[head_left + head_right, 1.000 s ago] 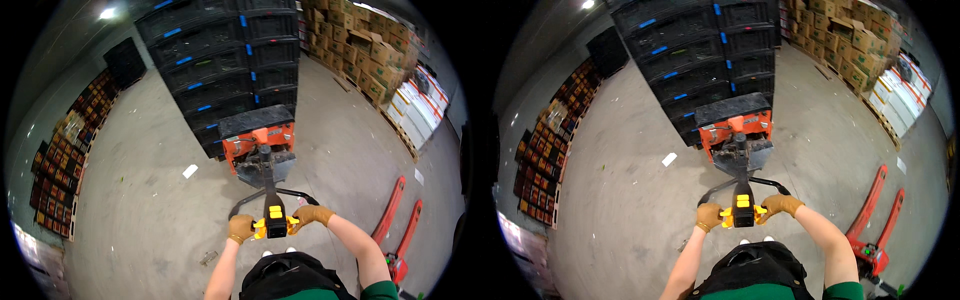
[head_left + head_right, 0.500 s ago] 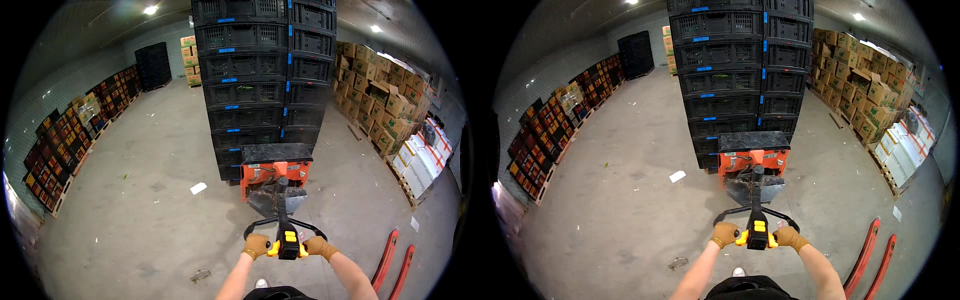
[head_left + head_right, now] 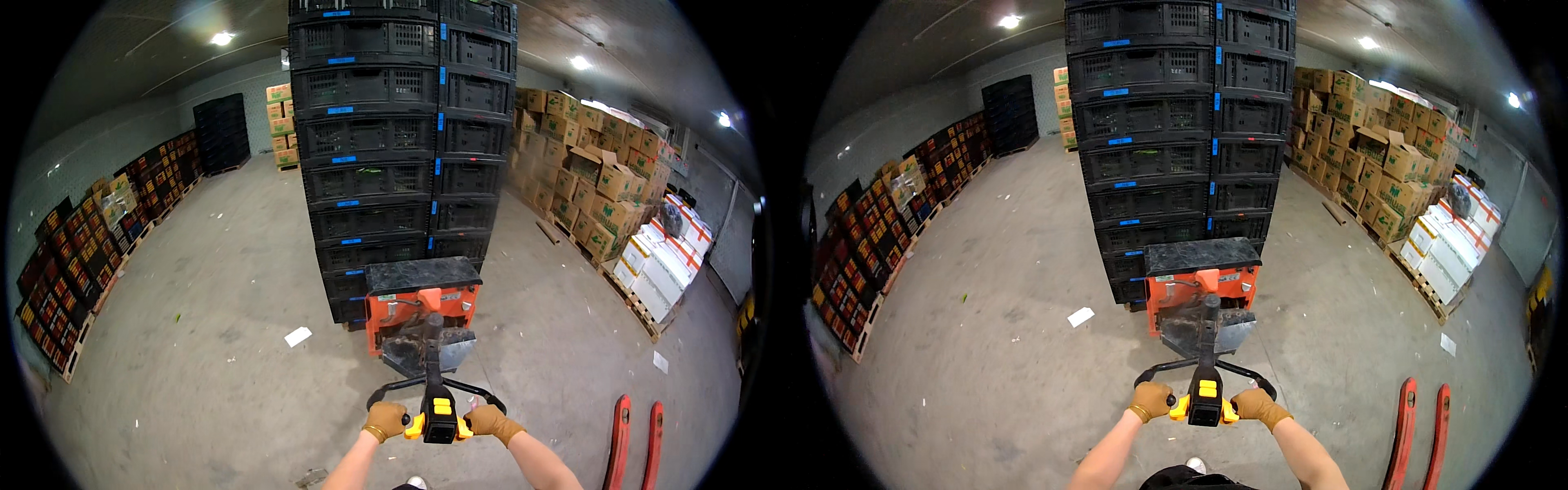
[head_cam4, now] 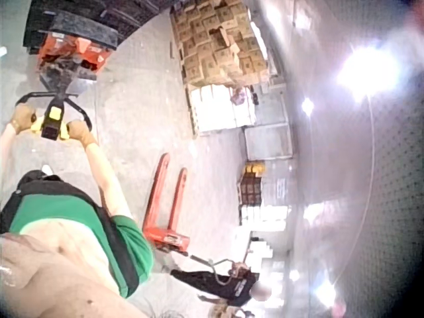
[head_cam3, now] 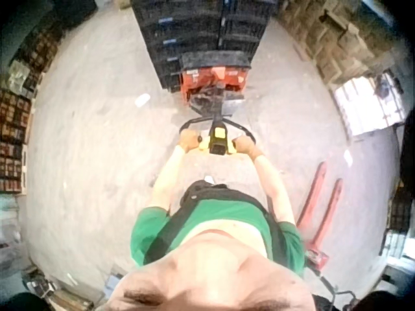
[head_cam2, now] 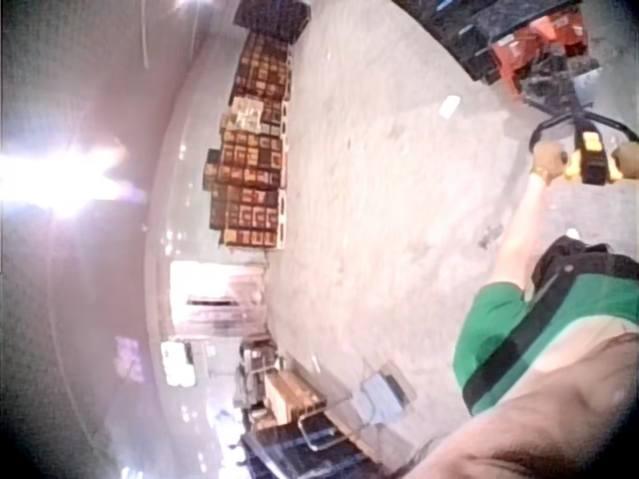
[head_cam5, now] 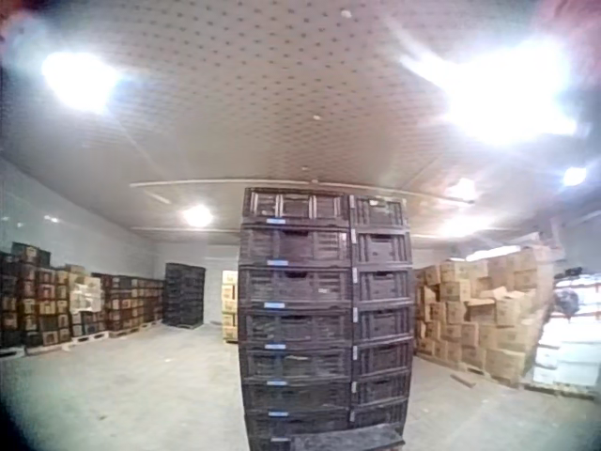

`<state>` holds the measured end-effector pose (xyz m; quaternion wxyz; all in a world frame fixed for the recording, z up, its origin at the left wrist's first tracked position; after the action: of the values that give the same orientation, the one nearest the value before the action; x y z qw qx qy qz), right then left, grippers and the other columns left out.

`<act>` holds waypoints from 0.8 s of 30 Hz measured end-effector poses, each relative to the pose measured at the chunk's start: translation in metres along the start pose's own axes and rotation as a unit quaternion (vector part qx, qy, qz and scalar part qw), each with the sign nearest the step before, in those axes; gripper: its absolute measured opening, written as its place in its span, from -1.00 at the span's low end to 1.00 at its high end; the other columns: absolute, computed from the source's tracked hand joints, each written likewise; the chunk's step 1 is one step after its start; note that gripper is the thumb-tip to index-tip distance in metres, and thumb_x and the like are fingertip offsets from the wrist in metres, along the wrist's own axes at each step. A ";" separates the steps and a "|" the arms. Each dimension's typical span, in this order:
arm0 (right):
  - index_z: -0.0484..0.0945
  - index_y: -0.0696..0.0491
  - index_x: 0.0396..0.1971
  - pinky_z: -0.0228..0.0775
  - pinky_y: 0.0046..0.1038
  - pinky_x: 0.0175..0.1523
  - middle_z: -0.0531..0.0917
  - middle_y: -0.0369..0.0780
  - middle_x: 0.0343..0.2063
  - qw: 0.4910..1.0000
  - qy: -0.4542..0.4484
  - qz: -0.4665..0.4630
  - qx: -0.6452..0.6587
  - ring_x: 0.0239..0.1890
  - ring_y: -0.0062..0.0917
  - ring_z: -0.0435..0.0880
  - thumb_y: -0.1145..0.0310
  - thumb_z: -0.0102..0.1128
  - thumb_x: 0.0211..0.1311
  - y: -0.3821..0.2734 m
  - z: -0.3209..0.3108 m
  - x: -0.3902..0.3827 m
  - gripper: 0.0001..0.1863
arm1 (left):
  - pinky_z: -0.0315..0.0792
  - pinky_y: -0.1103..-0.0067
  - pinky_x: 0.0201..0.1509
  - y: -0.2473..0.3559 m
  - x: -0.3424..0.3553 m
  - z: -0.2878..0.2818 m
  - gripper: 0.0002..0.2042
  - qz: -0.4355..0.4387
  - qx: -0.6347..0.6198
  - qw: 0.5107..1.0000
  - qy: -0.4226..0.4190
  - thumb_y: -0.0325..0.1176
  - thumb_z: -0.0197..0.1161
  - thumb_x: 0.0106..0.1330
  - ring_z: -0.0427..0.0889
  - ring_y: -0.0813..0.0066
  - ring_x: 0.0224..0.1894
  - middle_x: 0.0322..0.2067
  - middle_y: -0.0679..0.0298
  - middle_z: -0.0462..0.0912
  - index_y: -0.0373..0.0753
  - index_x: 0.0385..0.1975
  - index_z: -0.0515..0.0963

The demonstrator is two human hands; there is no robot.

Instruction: The person operates a manual pallet jack to lift and transport a tall stack of black crates across a warehouse floor. They navigate through aisles, pass through a plastic strip curtain, and maneuver around other pallets and boxes before positioning the stack near a wall.

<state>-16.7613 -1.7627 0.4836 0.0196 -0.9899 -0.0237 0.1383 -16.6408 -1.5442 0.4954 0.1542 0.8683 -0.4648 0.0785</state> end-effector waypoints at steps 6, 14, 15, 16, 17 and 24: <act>0.63 -0.03 -0.36 0.46 -0.24 -0.25 0.67 -0.14 -0.40 1.000 0.007 -0.008 0.020 -0.30 -0.22 0.64 0.20 0.08 0.01 -0.017 -0.010 0.004 -0.75 | 0.45 0.34 -0.37 -0.016 -0.006 -0.005 -0.86 0.011 -0.001 1.000 0.007 -0.27 0.17 -0.07 0.62 0.18 -0.43 -0.54 0.18 0.63 -0.13 -0.57 0.61; 0.62 -0.04 -0.42 0.46 -0.23 -0.29 0.67 -0.16 -0.44 0.999 0.017 0.011 0.047 -0.35 -0.22 0.64 0.18 0.12 -0.03 -0.042 -0.010 -0.001 -0.77 | 0.44 0.36 -0.36 -0.020 -0.020 -0.030 -0.88 0.025 -0.013 0.999 -0.023 -0.28 0.19 -0.08 0.61 0.21 -0.45 -0.56 0.20 0.61 -0.13 -0.59 0.60; 0.62 -0.04 -0.42 0.46 -0.23 -0.29 0.67 -0.16 -0.44 0.999 0.019 0.010 0.048 -0.35 -0.22 0.65 0.18 0.13 -0.04 -0.045 -0.008 -0.002 -0.77 | 0.44 0.36 -0.36 -0.022 -0.023 -0.030 -0.88 0.032 -0.017 0.999 -0.023 -0.28 0.19 -0.08 0.61 0.21 -0.45 -0.56 0.20 0.61 -0.13 -0.59 0.60; 0.62 -0.04 -0.42 0.46 -0.23 -0.30 0.67 -0.17 -0.44 0.999 0.020 0.009 0.050 -0.35 -0.22 0.65 0.18 0.13 -0.04 -0.049 -0.006 -0.004 -0.77 | 0.44 0.37 -0.36 -0.025 -0.027 -0.027 -0.89 0.039 -0.022 0.999 -0.024 -0.28 0.19 -0.08 0.61 0.21 -0.45 -0.56 0.20 0.61 -0.14 -0.60 0.59; 0.62 -0.04 -0.41 0.46 -0.23 -0.30 0.67 -0.17 -0.44 0.998 0.021 0.007 0.052 -0.35 -0.23 0.65 0.18 0.14 -0.04 -0.054 -0.007 -0.005 -0.77 | 0.44 0.37 -0.37 -0.027 -0.029 -0.029 -0.89 0.046 -0.026 0.998 -0.025 -0.28 0.18 -0.08 0.60 0.21 -0.45 -0.56 0.20 0.61 -0.14 -0.61 0.58; 0.62 -0.05 -0.40 0.46 -0.22 -0.29 0.67 -0.18 -0.45 0.999 0.005 0.009 0.049 -0.35 -0.23 0.65 0.19 0.15 -0.05 -0.075 -0.009 -0.005 -0.78 | 0.44 0.36 -0.39 -0.035 -0.046 -0.042 -0.89 0.040 -0.036 0.998 -0.025 -0.28 0.18 -0.07 0.60 0.21 -0.45 -0.56 0.21 0.61 -0.14 -0.62 0.57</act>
<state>-16.7665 -1.6882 0.4974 0.0672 -0.9886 -0.0084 0.1343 -16.6373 -1.4758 0.5152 0.1705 0.8445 -0.5055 0.0461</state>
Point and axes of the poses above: each hand's wrist, its own x-axis towards the middle knuckle, its own z-axis out of the palm, y = z × x, the point moved 5 cm from there along x, towards the middle knuckle
